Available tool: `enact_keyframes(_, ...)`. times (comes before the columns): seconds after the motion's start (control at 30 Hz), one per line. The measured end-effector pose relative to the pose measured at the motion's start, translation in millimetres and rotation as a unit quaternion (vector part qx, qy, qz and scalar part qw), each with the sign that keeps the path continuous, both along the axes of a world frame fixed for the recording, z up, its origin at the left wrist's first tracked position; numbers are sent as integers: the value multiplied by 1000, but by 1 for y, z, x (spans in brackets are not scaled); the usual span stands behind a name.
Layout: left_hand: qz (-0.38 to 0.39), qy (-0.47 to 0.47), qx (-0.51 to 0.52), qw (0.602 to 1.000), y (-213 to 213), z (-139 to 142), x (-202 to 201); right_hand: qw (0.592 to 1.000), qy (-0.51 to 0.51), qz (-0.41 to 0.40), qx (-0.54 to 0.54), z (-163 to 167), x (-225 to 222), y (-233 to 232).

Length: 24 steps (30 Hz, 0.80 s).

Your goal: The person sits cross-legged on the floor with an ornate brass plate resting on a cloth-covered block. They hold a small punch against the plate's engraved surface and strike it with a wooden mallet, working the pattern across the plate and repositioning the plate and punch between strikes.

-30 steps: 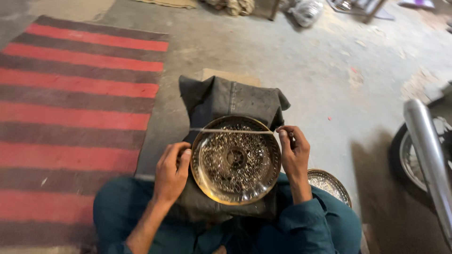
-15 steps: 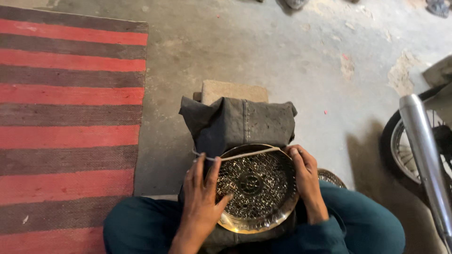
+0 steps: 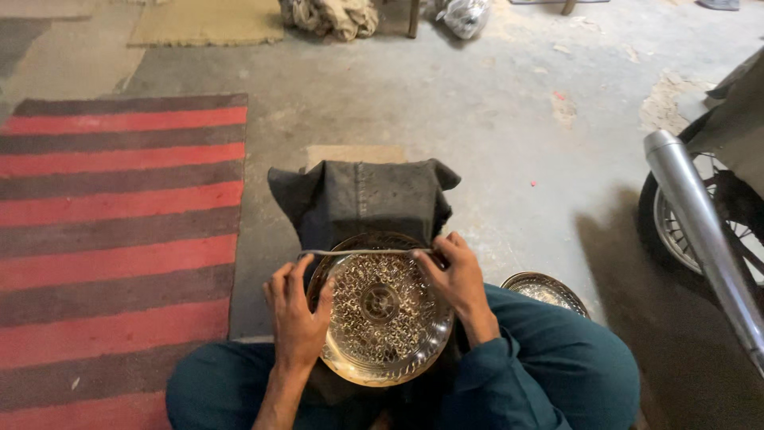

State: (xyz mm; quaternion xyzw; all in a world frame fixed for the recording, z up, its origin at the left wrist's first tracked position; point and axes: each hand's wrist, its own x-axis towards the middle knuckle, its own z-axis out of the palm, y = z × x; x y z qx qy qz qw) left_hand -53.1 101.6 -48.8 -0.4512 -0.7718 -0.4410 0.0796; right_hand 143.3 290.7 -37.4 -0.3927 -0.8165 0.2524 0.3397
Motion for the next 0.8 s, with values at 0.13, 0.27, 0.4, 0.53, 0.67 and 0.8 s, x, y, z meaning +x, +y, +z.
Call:
enact_keyframes(0.13,-40,97,34,994,13,13,-9,996,-44,-69,43,18,1,-16)
enact_keyframes(0.27,-50,107,11,993,26,23,-16,990,-68,-117,28,21,11,-26)
enact_keyframes(0.4,-23,99,-66,993,30,27,-18,991,-100,-54,-76,13,22,-22)
enact_keyframes(0.53,-47,130,-16,990,20,25,-15,997,-45,21,-66,2,33,-18)
enact_keyframes(0.67,-72,56,93,991,12,23,-16,984,147,91,-47,-5,26,-23)
enact_keyframes(0.8,-73,-4,125,989,32,21,-32,976,217,33,13,-7,-2,-20)
